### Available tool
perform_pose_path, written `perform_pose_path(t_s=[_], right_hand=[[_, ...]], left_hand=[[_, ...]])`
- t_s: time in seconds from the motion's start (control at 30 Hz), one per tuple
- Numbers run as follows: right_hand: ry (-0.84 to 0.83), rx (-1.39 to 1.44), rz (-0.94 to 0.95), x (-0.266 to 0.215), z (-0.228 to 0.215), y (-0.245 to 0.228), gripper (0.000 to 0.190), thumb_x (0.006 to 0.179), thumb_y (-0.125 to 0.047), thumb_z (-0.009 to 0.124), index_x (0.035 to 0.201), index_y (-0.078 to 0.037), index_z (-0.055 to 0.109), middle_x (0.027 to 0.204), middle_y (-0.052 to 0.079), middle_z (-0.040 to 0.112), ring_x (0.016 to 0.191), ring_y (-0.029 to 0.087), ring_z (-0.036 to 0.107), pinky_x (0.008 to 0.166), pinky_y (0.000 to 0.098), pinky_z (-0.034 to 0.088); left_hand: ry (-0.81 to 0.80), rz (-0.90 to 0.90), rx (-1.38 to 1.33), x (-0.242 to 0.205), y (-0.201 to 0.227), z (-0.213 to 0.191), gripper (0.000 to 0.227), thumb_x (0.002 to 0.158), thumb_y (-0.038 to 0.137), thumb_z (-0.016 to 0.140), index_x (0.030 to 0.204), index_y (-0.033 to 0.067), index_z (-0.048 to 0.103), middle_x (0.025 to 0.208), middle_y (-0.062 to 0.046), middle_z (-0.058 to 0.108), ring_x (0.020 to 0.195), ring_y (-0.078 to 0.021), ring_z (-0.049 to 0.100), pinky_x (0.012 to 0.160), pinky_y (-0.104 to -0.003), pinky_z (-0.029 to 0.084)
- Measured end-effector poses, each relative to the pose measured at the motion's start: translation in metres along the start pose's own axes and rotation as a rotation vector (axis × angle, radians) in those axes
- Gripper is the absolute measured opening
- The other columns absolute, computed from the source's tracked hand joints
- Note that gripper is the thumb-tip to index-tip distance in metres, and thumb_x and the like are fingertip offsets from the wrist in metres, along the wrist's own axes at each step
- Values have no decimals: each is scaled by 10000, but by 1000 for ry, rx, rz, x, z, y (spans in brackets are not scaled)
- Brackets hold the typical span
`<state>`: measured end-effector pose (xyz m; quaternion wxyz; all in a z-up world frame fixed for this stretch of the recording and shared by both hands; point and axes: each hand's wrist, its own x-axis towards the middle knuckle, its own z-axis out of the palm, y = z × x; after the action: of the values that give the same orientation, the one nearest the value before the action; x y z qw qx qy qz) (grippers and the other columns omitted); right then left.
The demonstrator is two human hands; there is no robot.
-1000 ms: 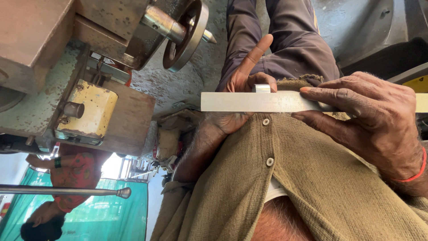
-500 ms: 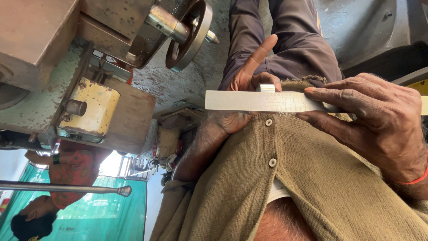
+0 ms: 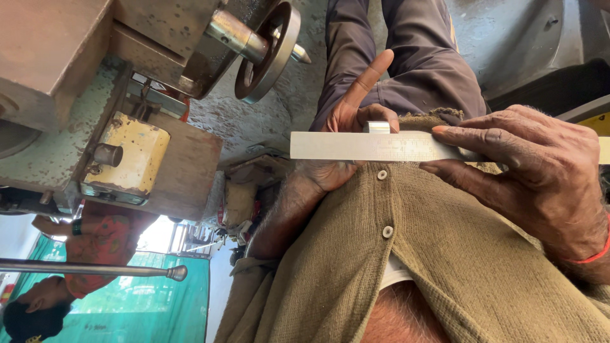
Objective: The person operates a manual metalworking machine, likely a drill press, by turning a handwheel with their right hand while holding a lever with their left. They briefly pause to measure a small metal piece with a ruler before resuming the operation of the machine.
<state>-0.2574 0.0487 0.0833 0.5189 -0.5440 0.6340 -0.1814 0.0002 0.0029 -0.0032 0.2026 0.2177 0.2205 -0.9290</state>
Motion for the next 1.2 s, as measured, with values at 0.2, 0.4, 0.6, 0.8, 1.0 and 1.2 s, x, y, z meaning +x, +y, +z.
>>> perform_pose_path(t_s=[0.2,0.4,0.6,0.8,1.0,1.2], right_hand=[[0,9,-1,-4,1,3,431,774,-310,853,1107,-60,743,989,96,761,885,210,740,744,312,593],[27,-6,-13,-3,2,2,411,776,-319,862,1076,-61,750,979,88,765,860,209,738,733,319,590],[22,5,-9,-2,0,1,411,780,-319,858,1079,-58,752,982,84,766,854,201,737,726,312,584],[15,-5,7,-1,1,0,403,775,-317,857,1071,-62,758,971,81,770,838,196,734,716,312,584],[11,-23,1,1,1,0,398,779,-326,853,1066,-66,764,972,76,771,857,201,739,734,318,590],[63,62,-69,-14,27,39,411,826,-318,845,1110,-35,759,942,82,759,811,161,713,694,296,564]], left_hand=[[21,23,84,-4,-1,2,1234,924,222,827,1705,143,-126,1175,-204,688,959,-156,755,726,-220,623],[20,11,75,-5,-1,2,1239,935,199,828,1720,162,-130,1197,-204,684,915,-131,756,712,-193,611],[51,4,75,-5,-2,-3,1273,908,209,836,1697,157,-162,1232,-217,671,1017,-179,757,803,-256,623],[-2,15,41,-5,-2,1,1233,947,185,819,1711,164,-148,1215,-225,677,943,-155,764,701,-187,624],[45,11,82,-5,-2,4,1298,898,253,842,1699,140,-174,1190,-197,674,993,-152,745,830,-240,612],[109,61,260,-13,0,-6,882,948,171,816,1621,32,263,1169,-195,695,958,-177,730,827,-266,625]])
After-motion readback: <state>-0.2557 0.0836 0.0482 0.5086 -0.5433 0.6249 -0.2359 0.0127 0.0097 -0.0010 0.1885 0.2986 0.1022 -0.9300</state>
